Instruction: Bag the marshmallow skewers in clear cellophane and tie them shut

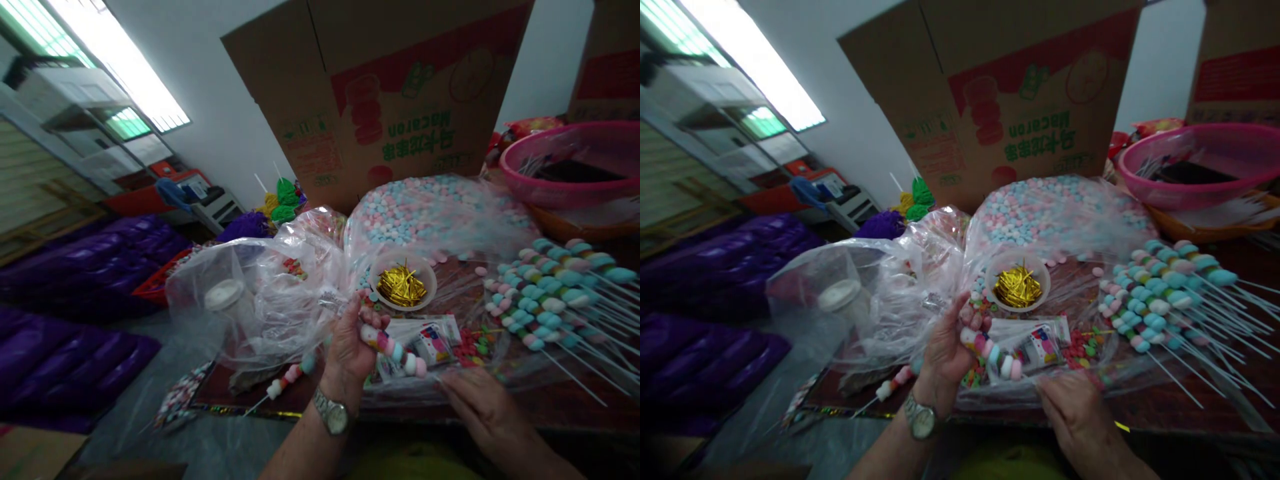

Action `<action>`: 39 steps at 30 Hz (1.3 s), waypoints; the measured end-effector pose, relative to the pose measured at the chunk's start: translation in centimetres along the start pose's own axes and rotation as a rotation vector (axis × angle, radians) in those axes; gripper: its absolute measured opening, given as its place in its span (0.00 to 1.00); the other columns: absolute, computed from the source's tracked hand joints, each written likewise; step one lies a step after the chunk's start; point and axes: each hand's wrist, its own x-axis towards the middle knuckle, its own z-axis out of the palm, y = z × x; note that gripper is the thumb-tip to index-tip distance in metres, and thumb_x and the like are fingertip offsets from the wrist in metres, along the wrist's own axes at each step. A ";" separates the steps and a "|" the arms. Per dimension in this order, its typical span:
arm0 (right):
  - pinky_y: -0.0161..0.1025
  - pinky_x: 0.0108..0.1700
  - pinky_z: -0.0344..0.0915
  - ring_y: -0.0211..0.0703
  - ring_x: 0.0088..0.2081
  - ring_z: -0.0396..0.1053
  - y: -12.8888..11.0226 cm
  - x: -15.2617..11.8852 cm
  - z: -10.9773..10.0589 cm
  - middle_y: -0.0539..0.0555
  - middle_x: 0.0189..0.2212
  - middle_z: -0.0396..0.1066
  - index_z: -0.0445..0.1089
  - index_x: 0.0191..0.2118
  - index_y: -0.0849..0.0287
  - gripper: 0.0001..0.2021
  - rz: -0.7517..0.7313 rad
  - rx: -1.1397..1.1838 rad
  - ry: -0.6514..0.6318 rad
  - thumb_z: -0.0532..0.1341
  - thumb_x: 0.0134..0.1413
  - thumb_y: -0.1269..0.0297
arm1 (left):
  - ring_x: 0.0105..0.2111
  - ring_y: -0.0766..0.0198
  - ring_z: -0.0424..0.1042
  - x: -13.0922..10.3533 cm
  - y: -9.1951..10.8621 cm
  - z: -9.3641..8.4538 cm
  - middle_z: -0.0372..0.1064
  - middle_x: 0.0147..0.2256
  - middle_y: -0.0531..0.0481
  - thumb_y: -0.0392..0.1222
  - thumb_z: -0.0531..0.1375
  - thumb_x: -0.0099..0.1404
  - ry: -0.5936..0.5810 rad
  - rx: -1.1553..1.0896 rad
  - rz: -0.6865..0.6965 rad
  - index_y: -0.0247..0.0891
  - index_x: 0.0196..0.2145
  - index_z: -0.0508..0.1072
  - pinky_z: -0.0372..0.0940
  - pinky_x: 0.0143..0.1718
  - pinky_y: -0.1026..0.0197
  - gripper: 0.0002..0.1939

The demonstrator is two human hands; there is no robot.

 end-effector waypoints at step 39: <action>0.35 0.25 0.57 0.39 0.23 0.62 -1.5 3.7 3.0 0.51 0.21 0.65 0.66 0.28 0.59 0.20 0.377 0.351 -0.054 0.48 0.61 0.50 | 0.22 0.67 0.67 -0.6 -5.6 -0.9 0.68 0.20 0.51 0.51 0.68 0.49 0.053 0.270 -0.089 0.32 0.24 0.69 0.63 0.32 0.62 0.19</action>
